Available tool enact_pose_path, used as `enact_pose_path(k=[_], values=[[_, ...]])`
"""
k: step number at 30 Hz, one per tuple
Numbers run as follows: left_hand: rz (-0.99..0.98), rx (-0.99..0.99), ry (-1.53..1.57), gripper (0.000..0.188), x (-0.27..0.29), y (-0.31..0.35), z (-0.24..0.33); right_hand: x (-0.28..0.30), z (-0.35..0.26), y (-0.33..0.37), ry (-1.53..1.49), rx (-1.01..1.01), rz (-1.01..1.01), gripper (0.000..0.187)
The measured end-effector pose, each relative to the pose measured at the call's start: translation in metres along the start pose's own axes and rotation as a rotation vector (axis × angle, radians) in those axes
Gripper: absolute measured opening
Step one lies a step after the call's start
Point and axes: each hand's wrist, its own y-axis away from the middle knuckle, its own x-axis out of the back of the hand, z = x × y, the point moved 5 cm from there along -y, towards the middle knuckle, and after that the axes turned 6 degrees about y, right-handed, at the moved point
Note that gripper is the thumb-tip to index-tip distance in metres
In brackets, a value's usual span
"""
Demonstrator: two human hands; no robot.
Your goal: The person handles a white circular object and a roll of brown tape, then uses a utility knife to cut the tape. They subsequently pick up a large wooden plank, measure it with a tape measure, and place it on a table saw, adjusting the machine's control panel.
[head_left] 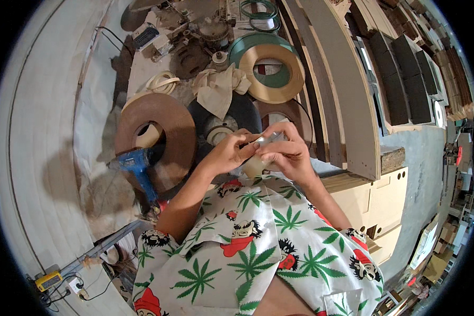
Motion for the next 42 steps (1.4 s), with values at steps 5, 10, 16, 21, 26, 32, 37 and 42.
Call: enact_pose_path(k=[5,10,16,21,26,32,37,42], values=[[-0.035,0.016,0.042,0.048,0.011,0.0,-0.002,-0.004,-0.012,-0.008,-0.052,0.179,-0.177,0.022],[-0.012,-0.03,0.104,0.062,0.017,-0.004,-0.009,0.001,-0.017,-0.004,-0.205,0.074,-0.127,0.02],[0.005,0.15,0.129,0.062,0.024,-0.004,-0.01,-0.004,-0.001,0.007,-0.267,-0.075,-0.117,0.018],[0.04,-0.039,0.066,0.055,0.015,-0.007,0.008,-0.012,0.0,0.004,-0.017,-0.099,0.049,0.006],[0.068,-0.026,0.092,0.047,0.017,-0.009,0.005,-0.012,-0.01,-0.001,0.092,-0.079,0.199,0.017],[0.129,-0.006,0.012,0.037,0.024,-0.009,0.006,-0.006,-0.022,0.004,0.25,-0.146,0.089,0.029],[0.136,-0.014,-0.036,0.038,0.029,-0.013,0.01,-0.01,-0.03,0.005,0.237,0.07,0.044,0.032],[0.147,-0.026,0.006,0.036,0.03,-0.016,0.018,-0.015,-0.016,0.006,0.265,0.119,0.031,0.031]])
